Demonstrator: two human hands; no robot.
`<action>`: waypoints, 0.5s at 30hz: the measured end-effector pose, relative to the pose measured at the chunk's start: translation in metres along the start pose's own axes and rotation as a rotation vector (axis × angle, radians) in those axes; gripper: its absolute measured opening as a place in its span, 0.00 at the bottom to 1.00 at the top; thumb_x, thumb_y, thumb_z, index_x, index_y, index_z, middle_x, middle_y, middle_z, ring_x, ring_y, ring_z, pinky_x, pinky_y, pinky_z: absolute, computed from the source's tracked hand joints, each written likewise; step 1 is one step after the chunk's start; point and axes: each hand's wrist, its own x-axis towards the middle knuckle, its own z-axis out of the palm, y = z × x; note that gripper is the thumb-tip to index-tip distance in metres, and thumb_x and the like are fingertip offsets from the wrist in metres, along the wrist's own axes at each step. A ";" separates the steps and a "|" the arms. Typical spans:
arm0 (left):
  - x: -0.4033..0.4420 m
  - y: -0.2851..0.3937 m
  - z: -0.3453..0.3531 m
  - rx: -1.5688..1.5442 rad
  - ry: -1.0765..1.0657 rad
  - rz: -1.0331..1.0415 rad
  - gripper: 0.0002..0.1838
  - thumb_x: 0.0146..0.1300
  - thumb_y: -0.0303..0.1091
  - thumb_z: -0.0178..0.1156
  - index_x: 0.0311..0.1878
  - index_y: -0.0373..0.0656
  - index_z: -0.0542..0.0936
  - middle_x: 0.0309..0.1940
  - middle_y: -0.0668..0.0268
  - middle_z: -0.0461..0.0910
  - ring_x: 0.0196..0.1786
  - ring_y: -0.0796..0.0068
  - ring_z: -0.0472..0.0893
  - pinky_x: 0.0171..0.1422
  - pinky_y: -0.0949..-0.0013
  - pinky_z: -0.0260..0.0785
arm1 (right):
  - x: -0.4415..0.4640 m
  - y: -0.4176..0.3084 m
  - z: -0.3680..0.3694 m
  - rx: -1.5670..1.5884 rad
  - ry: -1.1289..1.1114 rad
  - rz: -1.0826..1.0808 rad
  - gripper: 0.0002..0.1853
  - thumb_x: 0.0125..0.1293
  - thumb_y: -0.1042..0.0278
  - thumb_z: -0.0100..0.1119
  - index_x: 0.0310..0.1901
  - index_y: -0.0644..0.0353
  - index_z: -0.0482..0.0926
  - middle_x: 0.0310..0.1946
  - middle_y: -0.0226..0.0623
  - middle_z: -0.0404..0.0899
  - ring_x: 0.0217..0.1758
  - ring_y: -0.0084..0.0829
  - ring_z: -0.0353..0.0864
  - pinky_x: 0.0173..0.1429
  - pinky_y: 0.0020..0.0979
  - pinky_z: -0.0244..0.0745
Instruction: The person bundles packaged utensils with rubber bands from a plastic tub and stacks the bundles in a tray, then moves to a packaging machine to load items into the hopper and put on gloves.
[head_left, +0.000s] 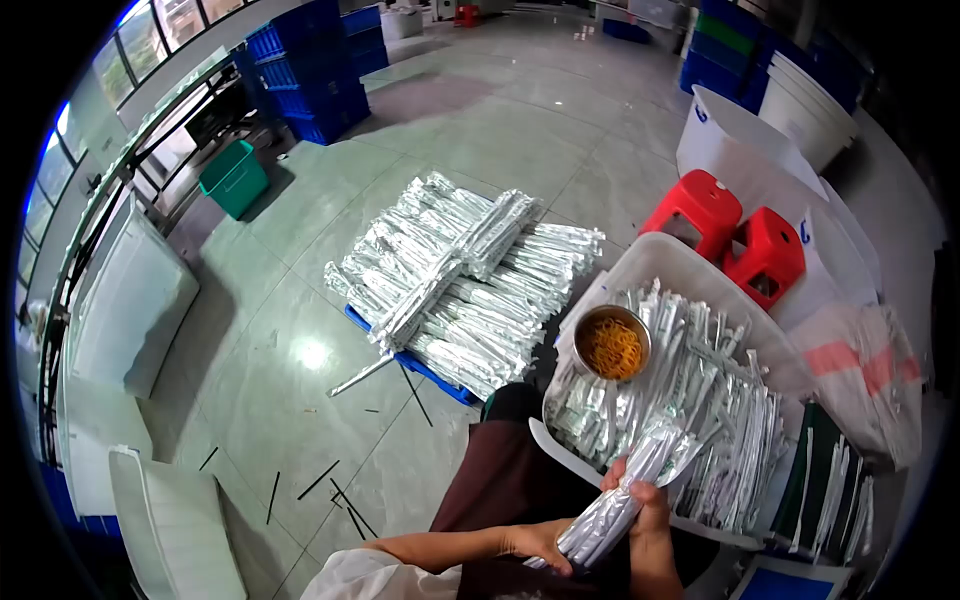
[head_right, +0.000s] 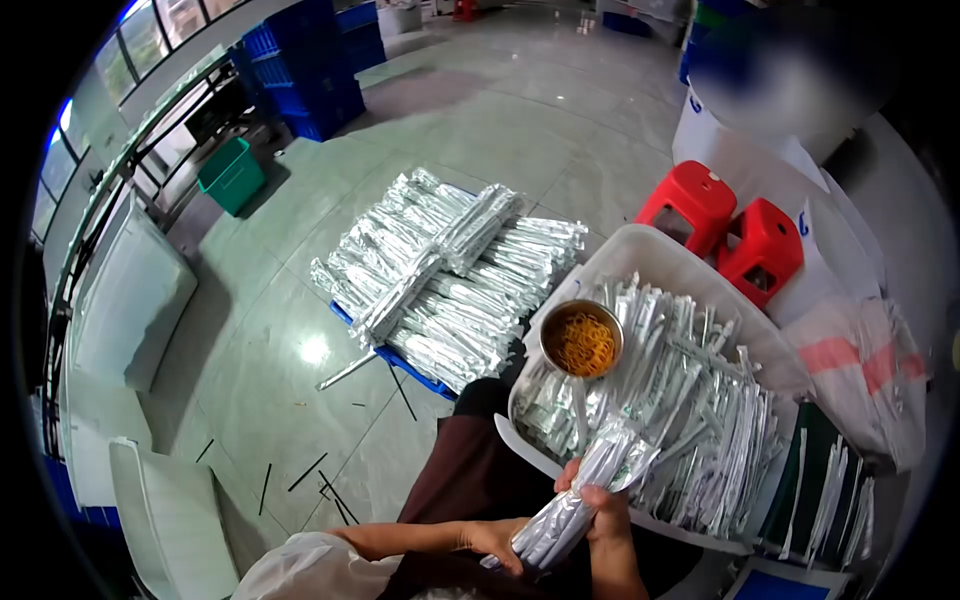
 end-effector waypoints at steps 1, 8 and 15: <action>0.000 0.000 -0.001 -0.002 -0.021 0.008 0.52 0.34 0.38 0.75 0.62 0.39 0.54 0.50 0.64 0.69 0.53 0.75 0.68 0.58 0.72 0.59 | 0.005 -0.004 0.004 -0.011 0.002 -0.001 0.24 0.37 0.63 0.61 0.39 0.63 0.69 0.27 0.38 0.72 0.29 0.32 0.74 0.32 0.29 0.72; -0.031 0.157 -0.042 0.550 0.600 0.318 0.46 0.36 0.33 0.71 0.60 0.36 0.58 0.46 0.62 0.71 0.50 0.74 0.70 0.56 0.71 0.61 | 0.124 -0.045 0.074 -0.335 -0.055 -0.385 0.33 0.51 0.60 0.62 0.55 0.68 0.61 0.46 0.44 0.71 0.50 0.34 0.70 0.55 0.32 0.64; -0.083 0.346 -0.240 1.516 1.744 0.039 0.38 0.38 0.35 0.63 0.58 0.47 0.63 0.34 0.54 0.78 0.37 0.55 0.78 0.41 0.59 0.70 | 0.062 -0.017 0.016 -0.717 -0.211 0.231 0.15 0.60 0.81 0.50 0.50 0.67 0.69 0.41 0.37 0.75 0.46 0.24 0.74 0.50 0.25 0.68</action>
